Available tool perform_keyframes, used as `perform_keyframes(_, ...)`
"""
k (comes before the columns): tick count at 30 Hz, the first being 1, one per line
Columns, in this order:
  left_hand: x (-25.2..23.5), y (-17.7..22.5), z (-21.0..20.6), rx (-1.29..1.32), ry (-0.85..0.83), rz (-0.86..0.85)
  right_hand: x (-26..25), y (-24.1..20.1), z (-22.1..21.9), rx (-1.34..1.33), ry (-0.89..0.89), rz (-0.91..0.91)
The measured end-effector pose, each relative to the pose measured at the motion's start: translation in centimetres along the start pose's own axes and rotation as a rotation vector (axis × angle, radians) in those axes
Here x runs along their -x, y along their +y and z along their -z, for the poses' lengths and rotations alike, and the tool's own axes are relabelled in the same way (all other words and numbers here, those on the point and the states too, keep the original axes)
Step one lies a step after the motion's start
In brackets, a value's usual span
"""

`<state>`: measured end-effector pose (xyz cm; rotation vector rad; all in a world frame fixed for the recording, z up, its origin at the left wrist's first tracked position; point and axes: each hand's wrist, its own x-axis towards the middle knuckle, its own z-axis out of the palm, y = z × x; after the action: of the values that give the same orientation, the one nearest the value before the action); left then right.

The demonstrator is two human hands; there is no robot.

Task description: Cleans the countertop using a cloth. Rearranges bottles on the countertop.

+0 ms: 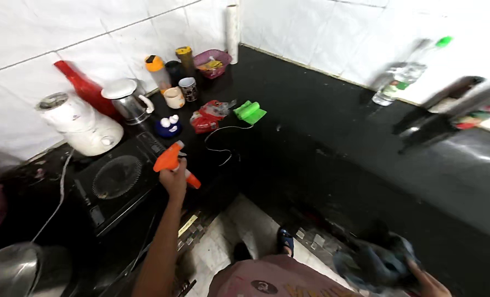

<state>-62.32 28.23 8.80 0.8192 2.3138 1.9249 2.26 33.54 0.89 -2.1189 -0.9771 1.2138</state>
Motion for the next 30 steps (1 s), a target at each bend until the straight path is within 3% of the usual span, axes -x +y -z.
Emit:
perform_keyframes(2, -1.0, 0.1, -0.7, -0.046, -0.015, 0.032, 2.1, -2.1, -2.1, 0.148, -0.054, 0.072)
perform_keyframes(5, -1.4, -0.9, -1.3, -0.098, -0.03, 0.072, 6.9, -8.2, -2.7, 0.916, -0.154, 0.149)
perform_keyframes(6, -1.6, -1.6, -1.4, -0.112, -0.041, 0.069, 8.4, -9.8, -2.7, 1.018, -0.128, 0.173)
perform_keyframes(8, -1.5, -2.1, -1.2, -0.118, -0.052, 0.074, 10.6, -10.8, -2.3, 0.938, 0.036, 0.351)
perform_keyframes(10, -1.5, -2.0, -0.9, -0.081, -0.04, 0.071, 10.7, -8.7, -2.4, 0.716, 0.23, 0.636)
perform_keyframes(11, -1.5, -2.1, -0.8, -0.058, -0.033, 0.068, 10.5, -7.9, -2.5, 0.731, 0.209, 0.607)
perform_keyframes(13, -1.5, -2.1, -0.6, -0.054, -0.034, 0.093, 10.3, -9.0, -2.4, 1.006, -0.1, 0.188)
perform_keyframes(14, -1.4, -2.2, -0.5, -0.067, -0.043, 0.1, 10.0, -9.4, -2.3, 1.057, -0.181, 0.093)
perform_keyframes(16, -1.4, -2.2, -0.6, -0.063, -0.055, 0.1, 9.5, -9.1, -1.7, 0.858, -0.115, 0.16)
perform_keyframes(18, -1.1, -2.1, -0.4, -0.03, -0.065, 0.088, 7.6, -6.3, -1.7, 0.33, -0.003, 0.247)
perform_keyframes(21, -1.0, -2.0, 0.0, -0.007, -0.075, 0.056, 4.9, -4.2, -1.8, -0.254, 0.059, -0.097)
perform_keyframes(23, -0.8, -1.7, 0.5, -0.024, -0.059, 0.018, 4.9, -5.9, -0.7, -0.338, 0.285, -0.079)
perform_keyframes(26, 0.0, -1.0, 1.6, -0.091, -0.023, -0.052, 6.4, -10.1, 0.2, -0.409, 0.653, 0.236)
perform_keyframes(28, 1.2, -0.5, 2.0, -0.112, 0.031, -0.09, 6.6, -11.9, -0.3, -0.398, 0.701, 0.499)
perform_keyframes(30, 2.9, -0.4, 1.8, -0.138, 0.119, -0.14, 6.3, -12.2, -1.8, -0.164, 0.537, 0.618)
